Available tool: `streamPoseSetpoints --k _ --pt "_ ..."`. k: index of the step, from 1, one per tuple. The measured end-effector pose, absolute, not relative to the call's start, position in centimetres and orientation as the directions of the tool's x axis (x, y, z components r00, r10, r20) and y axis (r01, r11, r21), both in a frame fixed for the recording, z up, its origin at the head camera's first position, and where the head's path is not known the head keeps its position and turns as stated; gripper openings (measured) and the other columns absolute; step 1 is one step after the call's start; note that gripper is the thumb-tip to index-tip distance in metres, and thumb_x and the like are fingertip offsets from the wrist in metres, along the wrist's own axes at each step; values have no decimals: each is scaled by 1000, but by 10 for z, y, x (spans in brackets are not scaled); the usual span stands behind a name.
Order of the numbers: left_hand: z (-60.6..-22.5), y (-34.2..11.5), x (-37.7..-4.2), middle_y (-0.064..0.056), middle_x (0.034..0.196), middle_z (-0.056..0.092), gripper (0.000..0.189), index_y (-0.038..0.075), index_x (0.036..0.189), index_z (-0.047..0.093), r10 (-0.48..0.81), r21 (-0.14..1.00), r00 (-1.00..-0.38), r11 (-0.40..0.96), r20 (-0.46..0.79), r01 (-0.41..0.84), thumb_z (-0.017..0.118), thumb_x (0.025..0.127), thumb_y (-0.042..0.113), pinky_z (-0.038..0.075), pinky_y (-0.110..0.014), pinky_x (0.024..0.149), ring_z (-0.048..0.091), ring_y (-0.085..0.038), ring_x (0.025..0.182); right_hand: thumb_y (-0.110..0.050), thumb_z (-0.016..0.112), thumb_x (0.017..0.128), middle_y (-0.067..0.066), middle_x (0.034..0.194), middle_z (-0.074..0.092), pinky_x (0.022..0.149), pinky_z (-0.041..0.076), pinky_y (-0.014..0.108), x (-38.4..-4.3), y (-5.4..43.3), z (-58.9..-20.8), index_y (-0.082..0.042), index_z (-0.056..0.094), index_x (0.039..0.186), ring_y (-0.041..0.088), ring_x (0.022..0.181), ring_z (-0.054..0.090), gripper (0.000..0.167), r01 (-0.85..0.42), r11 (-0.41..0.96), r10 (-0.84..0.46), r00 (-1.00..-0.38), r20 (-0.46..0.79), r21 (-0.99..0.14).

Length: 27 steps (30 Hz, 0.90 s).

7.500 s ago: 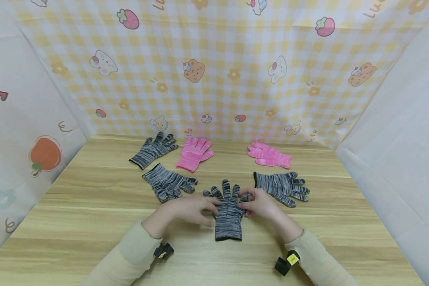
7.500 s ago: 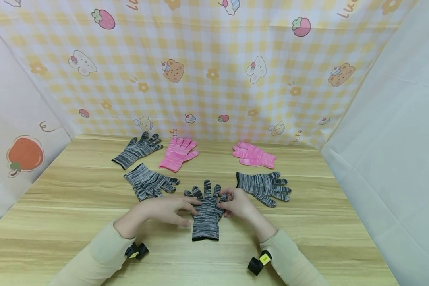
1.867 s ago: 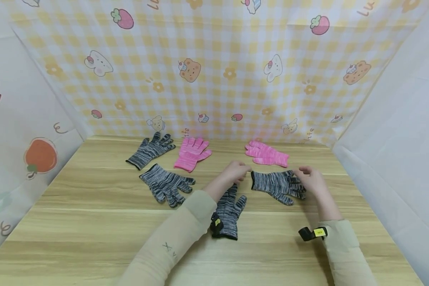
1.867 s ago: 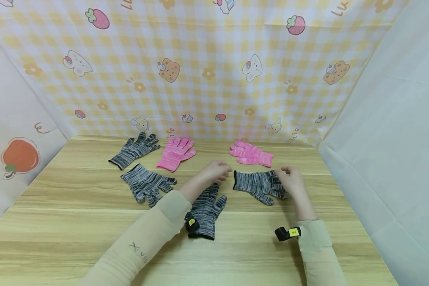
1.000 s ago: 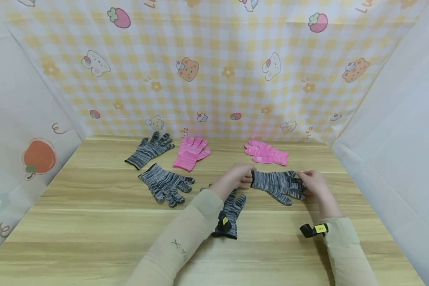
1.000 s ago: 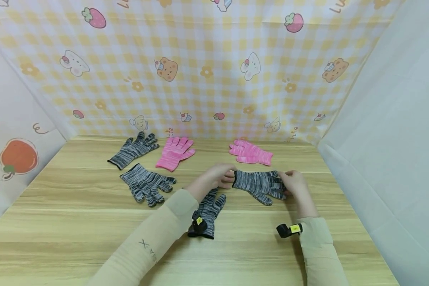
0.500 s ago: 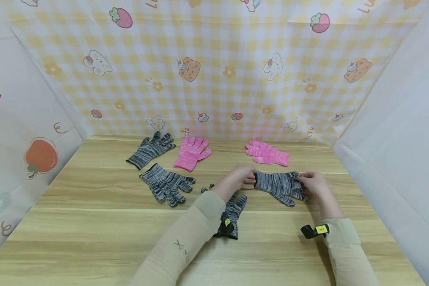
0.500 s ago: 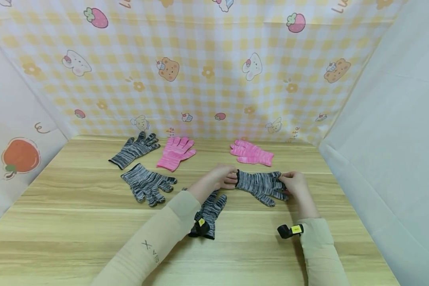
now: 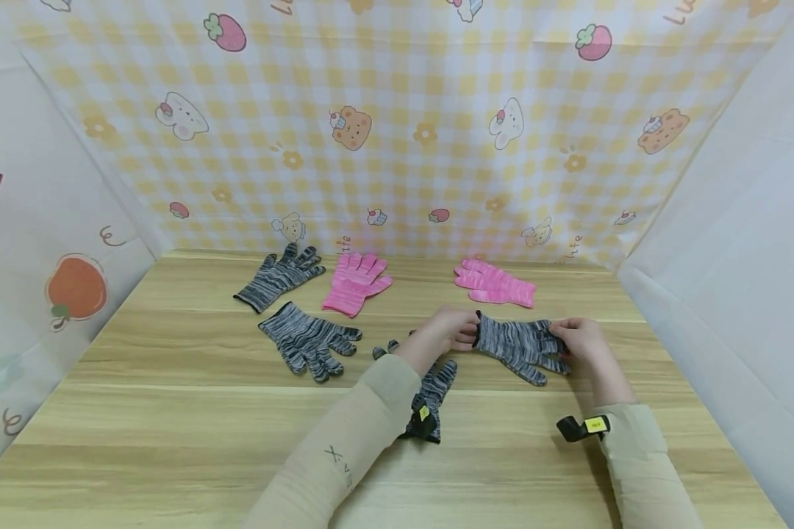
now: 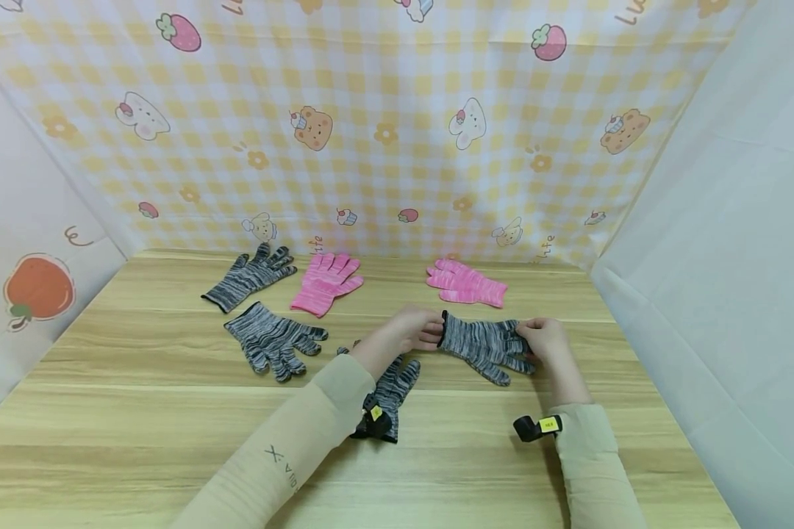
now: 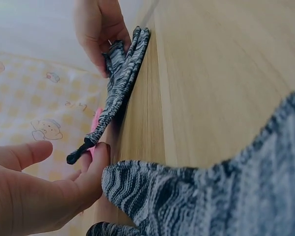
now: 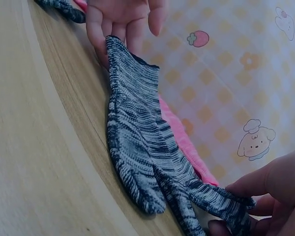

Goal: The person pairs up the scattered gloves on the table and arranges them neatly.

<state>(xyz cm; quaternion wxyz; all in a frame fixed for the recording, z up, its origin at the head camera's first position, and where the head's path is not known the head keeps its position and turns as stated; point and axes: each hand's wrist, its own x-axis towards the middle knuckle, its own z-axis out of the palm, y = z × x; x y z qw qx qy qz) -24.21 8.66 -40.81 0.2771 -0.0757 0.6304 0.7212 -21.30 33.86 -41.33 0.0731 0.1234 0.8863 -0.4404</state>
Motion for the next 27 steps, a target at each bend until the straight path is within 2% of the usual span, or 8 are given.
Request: streamPoseSetpoints --k 6,11,14,20,23,27 --pt "-408 90 -240 -18 98 61 37 -9 126 51 300 862 -831 -53 -468 -505 59 91 4 55 -40 79 64 -36 95 -16 50 99 23 109 58 67 51 25 -211 337 -410 16 57 114 27 96 52 36 263 621 139 -964 -227 -738" --pt "-410 92 -240 -15 94 60 36 -8 123 52 287 860 -836 -69 -468 -505 61 90 3 56 -38 75 65 -32 89 -17 51 98 19 104 60 68 50 25 -212 336 -408 15 57 113 26 95 52 36 238 627 129 -971 -202 -742" --pt "-410 93 -240 -15 94 59 37 -7 124 51 282 859 -837 -75 -468 -506 62 90 3 56 -37 75 64 -31 87 -17 52 98 17 102 59 76 50 33 -211 333 -406 15 57 113 25 95 51 36 234 620 129 -972 -197 -749" --pt "-410 94 -239 -15 92 59 37 -6 123 53 273 857 -836 -71 -476 -511 63 88 2 56 -35 76 63 -27 84 -21 51 99 27 113 56 95 38 53 -209 328 -400 13 56 115 39 107 49 38 207 660 119 -978 -171 -723" --pt "-411 94 -239 -13 88 59 33 -6 120 55 276 863 -839 -63 -468 -502 62 88 3 56 -34 74 62 -24 78 -22 51 99 31 119 54 97 35 56 -208 325 -397 13 56 116 43 112 47 39 190 669 112 -981 -156 -718" --pt "-409 94 -237 -9 78 56 22 -4 110 57 276 871 -844 -45 -459 -488 62 90 4 54 -28 64 57 -19 66 -23 50 100 31 123 52 99 33 58 -207 323 -394 11 55 118 45 116 45 39 185 664 102 -982 -158 -724"
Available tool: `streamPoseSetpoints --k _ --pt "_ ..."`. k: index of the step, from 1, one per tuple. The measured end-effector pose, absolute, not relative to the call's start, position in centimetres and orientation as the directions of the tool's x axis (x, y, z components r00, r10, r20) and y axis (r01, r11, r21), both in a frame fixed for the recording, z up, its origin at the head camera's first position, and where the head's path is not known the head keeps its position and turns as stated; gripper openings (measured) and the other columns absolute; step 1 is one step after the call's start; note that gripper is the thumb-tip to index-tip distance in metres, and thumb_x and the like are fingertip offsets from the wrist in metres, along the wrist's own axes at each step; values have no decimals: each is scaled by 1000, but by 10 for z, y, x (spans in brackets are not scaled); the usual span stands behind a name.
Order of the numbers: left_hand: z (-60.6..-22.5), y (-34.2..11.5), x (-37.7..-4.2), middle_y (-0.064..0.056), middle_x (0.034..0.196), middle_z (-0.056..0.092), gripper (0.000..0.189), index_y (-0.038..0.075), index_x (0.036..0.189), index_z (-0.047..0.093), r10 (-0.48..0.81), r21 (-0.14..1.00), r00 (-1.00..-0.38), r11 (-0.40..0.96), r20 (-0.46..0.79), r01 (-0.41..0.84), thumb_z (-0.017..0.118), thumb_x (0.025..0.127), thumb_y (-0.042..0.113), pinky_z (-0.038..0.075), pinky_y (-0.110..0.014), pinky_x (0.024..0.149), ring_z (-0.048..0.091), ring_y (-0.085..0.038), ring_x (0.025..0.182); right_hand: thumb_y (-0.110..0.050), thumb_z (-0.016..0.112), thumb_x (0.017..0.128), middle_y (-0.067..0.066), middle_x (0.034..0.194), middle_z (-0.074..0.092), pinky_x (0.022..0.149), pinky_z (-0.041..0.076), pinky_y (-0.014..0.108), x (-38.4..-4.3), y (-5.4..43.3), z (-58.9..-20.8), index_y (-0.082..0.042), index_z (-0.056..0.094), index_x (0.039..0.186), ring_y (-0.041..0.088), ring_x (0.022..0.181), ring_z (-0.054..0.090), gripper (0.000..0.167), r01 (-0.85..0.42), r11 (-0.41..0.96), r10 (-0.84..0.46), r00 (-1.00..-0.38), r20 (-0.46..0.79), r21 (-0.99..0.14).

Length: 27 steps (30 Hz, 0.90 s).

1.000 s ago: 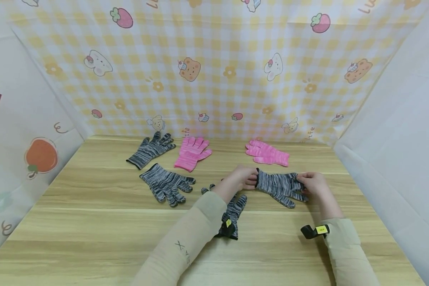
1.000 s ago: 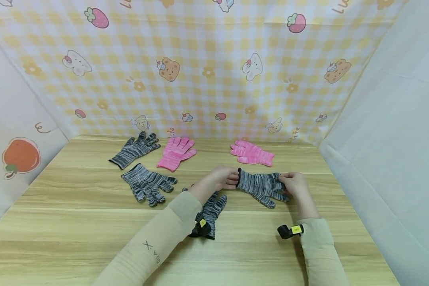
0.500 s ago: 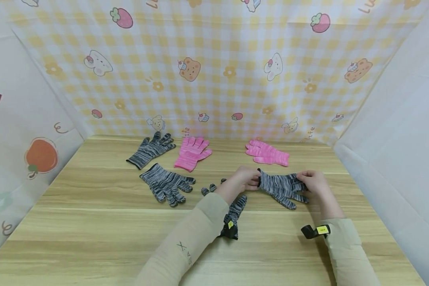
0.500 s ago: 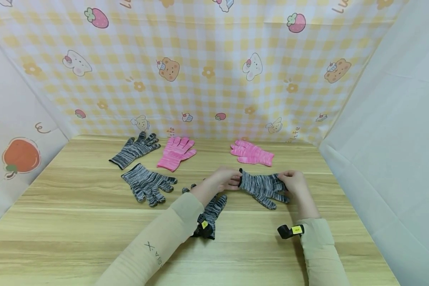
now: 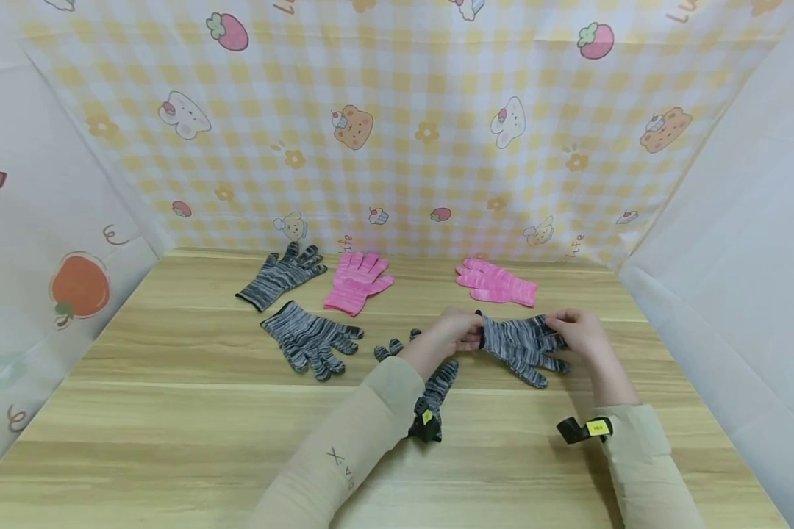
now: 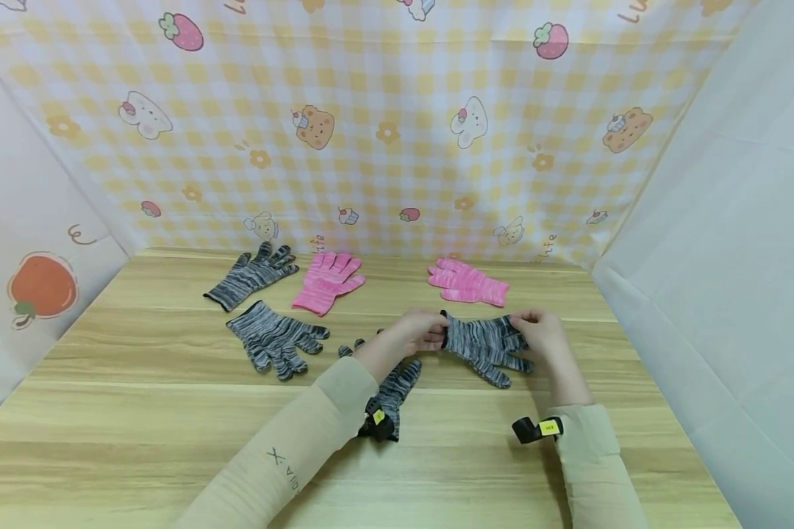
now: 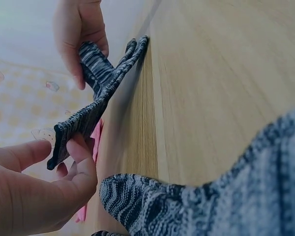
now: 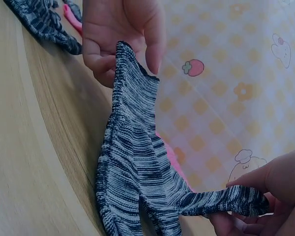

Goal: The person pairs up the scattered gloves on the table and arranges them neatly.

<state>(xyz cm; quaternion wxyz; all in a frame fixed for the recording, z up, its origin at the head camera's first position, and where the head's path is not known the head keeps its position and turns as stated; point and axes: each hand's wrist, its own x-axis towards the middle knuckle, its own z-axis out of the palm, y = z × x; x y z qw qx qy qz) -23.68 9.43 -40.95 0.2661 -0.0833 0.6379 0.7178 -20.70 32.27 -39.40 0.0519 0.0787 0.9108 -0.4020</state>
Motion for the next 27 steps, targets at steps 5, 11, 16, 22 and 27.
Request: streamPoseSetpoints --k 5,11,16,22,27 --pt "-408 94 -235 -5 69 53 7 2 93 57 271 877 -849 -34 -453 -479 62 90 5 49 -23 54 52 -14 57 -21 50 100 30 122 53 98 36 56 -206 320 -391 11 55 119 43 114 47 38 180 655 103 -983 -149 -734" --pt "-405 91 -232 -4 67 50 11 5 83 55 286 878 -850 -55 -443 -476 63 90 6 49 -25 54 49 -14 56 -18 51 99 26 115 58 89 43 44 -206 316 -390 11 56 117 34 104 54 34 159 634 105 -987 -120 -757" --pt "-402 88 -229 -5 76 57 6 3 86 58 304 864 -848 -125 -434 -488 63 89 5 53 -28 60 55 -15 66 -16 50 100 24 109 63 75 48 26 -206 315 -390 12 56 116 15 84 63 32 138 613 86 -990 -107 -778" --pt "-399 83 -228 -7 81 60 7 0 92 61 306 842 -845 -187 -439 -505 64 88 5 55 -32 69 58 -16 71 -20 50 100 24 115 60 75 47 23 -207 313 -391 10 56 119 8 82 62 36 141 594 86 -990 -112 -792" --pt "-396 78 -227 -7 85 60 11 -1 96 61 327 821 -836 -230 -441 -523 64 89 5 55 -33 75 59 -17 76 -23 50 101 23 116 60 74 49 21 -207 310 -393 9 55 120 8 83 61 38 148 562 86 -989 -121 -814"
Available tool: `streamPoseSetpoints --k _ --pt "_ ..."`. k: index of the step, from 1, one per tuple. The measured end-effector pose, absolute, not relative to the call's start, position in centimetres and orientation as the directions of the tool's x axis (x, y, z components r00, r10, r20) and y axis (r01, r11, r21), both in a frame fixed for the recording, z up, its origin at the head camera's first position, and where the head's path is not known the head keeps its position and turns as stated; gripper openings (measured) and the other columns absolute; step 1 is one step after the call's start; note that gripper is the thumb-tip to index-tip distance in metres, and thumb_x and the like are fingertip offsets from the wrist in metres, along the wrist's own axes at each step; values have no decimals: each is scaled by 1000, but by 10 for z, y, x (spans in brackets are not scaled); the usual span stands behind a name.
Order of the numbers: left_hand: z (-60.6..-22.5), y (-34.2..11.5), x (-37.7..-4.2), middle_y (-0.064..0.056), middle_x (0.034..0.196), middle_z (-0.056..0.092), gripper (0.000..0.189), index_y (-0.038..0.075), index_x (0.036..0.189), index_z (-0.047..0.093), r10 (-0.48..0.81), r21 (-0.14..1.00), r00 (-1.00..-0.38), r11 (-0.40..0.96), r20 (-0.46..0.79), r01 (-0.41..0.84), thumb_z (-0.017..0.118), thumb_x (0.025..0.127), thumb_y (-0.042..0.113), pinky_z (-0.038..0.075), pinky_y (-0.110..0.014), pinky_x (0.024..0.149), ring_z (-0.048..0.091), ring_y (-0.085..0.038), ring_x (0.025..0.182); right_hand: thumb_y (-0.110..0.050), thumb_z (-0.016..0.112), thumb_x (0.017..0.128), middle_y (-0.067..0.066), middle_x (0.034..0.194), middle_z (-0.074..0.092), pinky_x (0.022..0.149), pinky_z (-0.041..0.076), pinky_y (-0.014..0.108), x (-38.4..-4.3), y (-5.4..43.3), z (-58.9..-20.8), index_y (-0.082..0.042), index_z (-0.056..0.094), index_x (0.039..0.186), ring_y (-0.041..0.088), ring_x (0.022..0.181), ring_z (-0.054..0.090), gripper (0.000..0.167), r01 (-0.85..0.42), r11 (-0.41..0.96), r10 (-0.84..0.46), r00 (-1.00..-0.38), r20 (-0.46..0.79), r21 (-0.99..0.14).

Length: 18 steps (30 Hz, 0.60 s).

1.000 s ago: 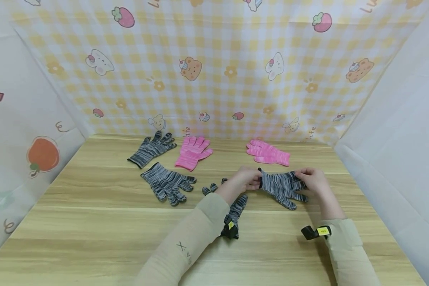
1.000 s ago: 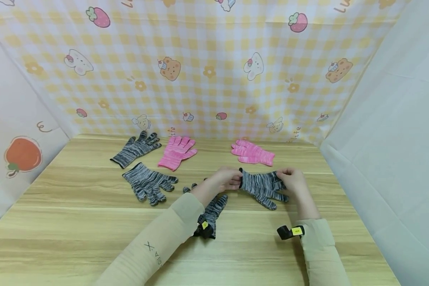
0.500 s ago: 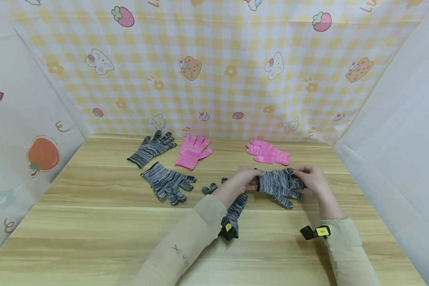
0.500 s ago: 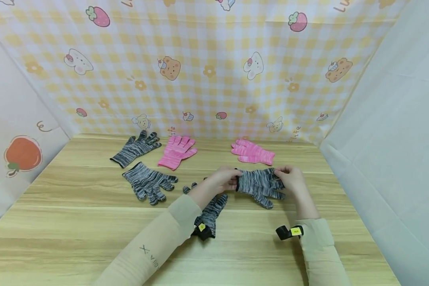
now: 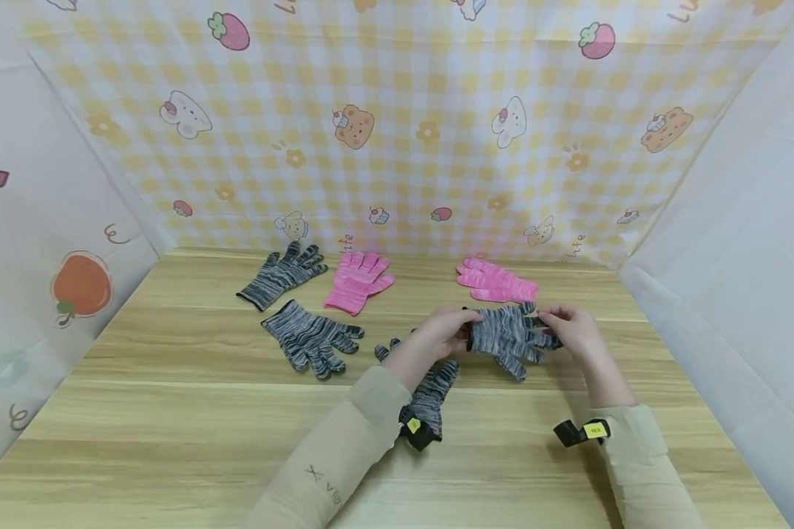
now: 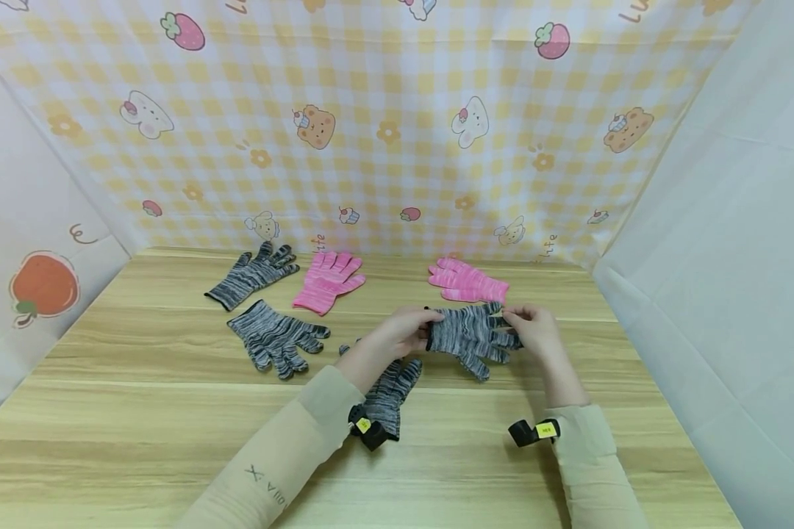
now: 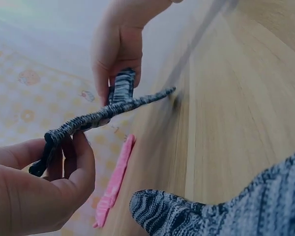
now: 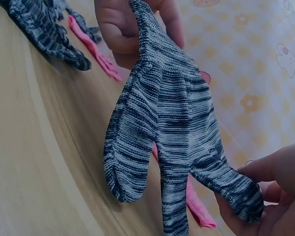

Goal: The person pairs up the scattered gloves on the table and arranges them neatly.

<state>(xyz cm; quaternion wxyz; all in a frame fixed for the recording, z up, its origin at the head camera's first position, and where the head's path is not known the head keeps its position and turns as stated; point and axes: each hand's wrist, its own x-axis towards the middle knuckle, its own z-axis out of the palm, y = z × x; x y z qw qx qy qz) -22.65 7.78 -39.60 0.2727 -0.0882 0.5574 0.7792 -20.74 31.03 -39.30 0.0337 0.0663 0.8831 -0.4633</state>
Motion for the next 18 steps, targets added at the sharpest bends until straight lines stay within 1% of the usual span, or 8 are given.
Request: streamPoseSetpoints --k 3,6,8,11,18 --pt "-396 75 -226 -7 89 58 14 -1 101 59 349 812 -831 -250 -433 -528 63 90 6 54 -30 75 58 -16 78 -23 50 101 22 117 59 74 49 20 -208 308 -396 10 54 120 6 83 61 38 148 518 71 -989 -130 -843" --pt "-394 72 -225 -6 87 56 13 0 100 57 365 811 -828 -254 -425 -528 63 90 6 53 -26 70 56 -14 76 -22 51 101 18 113 60 75 50 20 -208 305 -398 10 53 119 5 82 60 37 147 476 61 -989 -134 -867" --pt "-393 70 -224 -6 87 55 11 1 98 57 371 808 -828 -261 -421 -528 63 90 6 52 -24 67 55 -14 75 -20 51 100 14 108 62 74 50 20 -208 302 -399 11 53 118 4 81 60 36 142 456 58 -990 -130 -879" --pt "-391 66 -223 -6 88 54 10 2 97 55 378 809 -831 -270 -409 -521 62 91 6 51 -23 65 55 -14 76 -19 53 100 8 101 64 72 51 20 -209 299 -401 11 54 117 3 78 59 35 131 448 57 -991 -118 -884" --pt "-387 55 -218 -5 89 54 6 3 94 56 398 822 -840 -282 -370 -495 59 92 7 51 -22 65 56 -12 77 -19 54 99 1 93 64 70 49 20 -208 288 -403 11 55 116 4 78 56 34 98 461 45 -995 -87 -882"
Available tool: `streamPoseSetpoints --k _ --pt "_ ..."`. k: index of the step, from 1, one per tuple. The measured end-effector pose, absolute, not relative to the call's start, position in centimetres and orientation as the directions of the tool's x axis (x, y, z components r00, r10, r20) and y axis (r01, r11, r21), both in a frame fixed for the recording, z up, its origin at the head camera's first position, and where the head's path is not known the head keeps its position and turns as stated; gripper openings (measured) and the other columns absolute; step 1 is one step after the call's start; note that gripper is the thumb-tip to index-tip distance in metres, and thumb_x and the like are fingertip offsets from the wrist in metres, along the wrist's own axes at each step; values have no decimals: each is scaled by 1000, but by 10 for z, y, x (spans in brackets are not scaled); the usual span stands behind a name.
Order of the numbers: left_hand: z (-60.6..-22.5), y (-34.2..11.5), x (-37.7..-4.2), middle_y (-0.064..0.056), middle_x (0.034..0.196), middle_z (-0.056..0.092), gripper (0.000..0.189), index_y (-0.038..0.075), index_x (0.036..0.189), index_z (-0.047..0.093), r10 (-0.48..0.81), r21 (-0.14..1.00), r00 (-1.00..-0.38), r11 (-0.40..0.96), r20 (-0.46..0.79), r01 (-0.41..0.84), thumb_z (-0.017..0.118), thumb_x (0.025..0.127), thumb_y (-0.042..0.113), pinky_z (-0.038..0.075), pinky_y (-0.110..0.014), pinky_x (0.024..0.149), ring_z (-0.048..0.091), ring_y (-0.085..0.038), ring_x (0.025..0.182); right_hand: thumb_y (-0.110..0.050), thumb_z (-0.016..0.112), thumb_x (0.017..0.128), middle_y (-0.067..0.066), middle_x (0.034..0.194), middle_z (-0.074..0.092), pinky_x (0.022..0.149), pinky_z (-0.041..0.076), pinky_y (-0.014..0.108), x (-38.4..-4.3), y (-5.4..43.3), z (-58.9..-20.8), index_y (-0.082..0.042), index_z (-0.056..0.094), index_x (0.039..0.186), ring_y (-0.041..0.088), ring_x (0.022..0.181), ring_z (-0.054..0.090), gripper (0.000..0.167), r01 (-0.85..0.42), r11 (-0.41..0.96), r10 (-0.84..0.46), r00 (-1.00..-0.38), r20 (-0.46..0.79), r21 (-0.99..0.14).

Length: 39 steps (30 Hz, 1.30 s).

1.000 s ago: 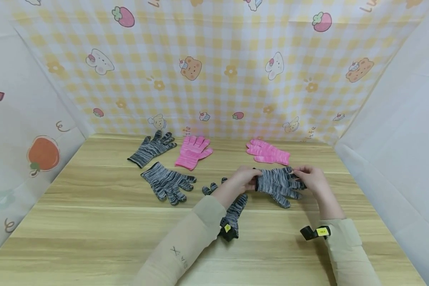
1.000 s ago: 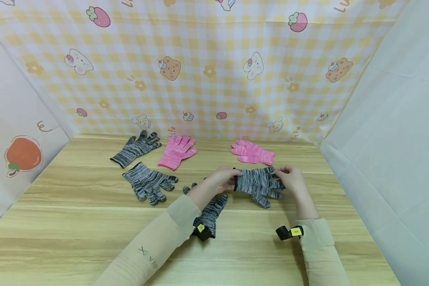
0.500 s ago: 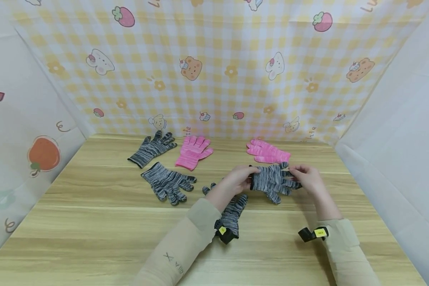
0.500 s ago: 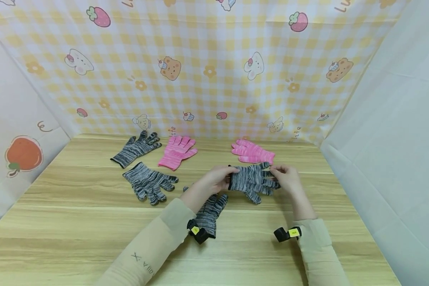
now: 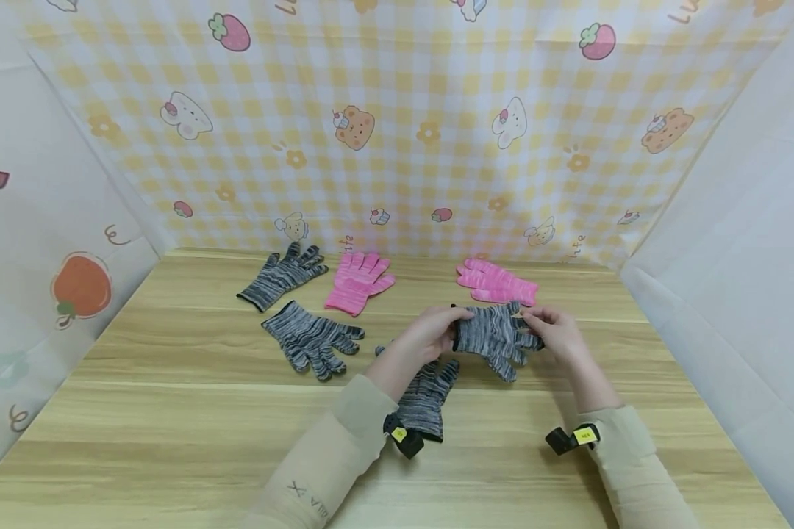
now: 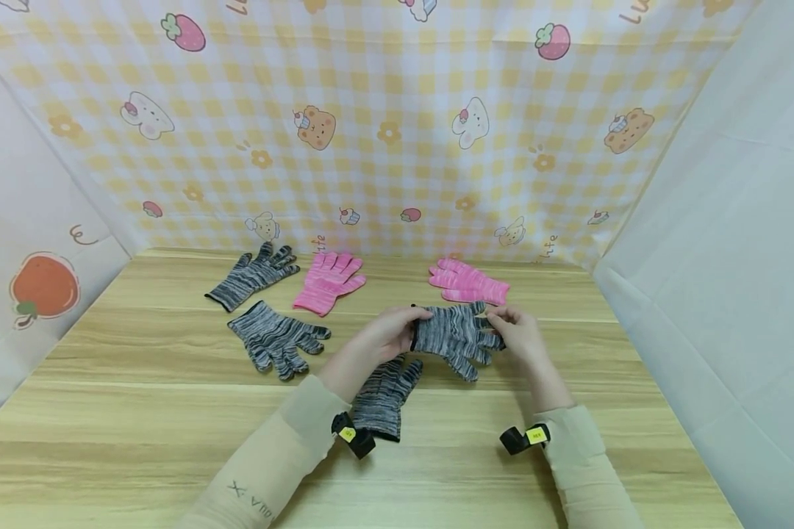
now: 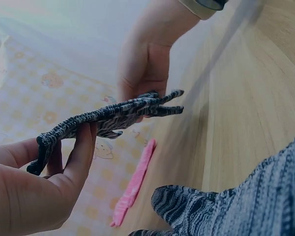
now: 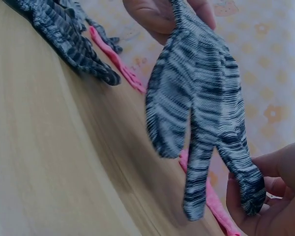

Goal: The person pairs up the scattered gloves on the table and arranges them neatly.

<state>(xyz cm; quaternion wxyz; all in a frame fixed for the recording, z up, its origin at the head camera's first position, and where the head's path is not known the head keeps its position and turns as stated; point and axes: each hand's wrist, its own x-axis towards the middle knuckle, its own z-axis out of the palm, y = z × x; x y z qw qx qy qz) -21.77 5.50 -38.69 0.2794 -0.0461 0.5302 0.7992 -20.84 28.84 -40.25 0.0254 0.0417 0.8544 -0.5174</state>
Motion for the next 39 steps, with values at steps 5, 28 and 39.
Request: streamPoseSetpoints --k 5,28,39 --pt "-383 47 -215 -4 92 51 6 3 91 52 417 811 -839 -314 -349 -493 57 94 7 49 -21 70 53 -12 80 -22 52 100 6 99 63 74 46 21 -208 280 -404 10 55 117 7 82 53 37 105 477 46 -994 -95 -872" --pt "-385 29 -208 -4 95 51 6 3 99 49 309 781 -903 -465 -299 -417 53 94 4 50 -18 70 53 -8 79 -21 46 102 -6 80 54 66 50 20 -209 264 -416 14 43 128 4 71 52 44 192 217 14 -981 -194 -957" --pt "-383 22 -202 -9 110 50 21 0 115 44 275 756 -923 -535 -267 -378 49 95 4 48 -26 86 55 -14 94 -23 41 104 0 88 61 68 54 23 -208 253 -420 18 37 131 6 70 60 49 222 173 -26 -973 -230 -960"
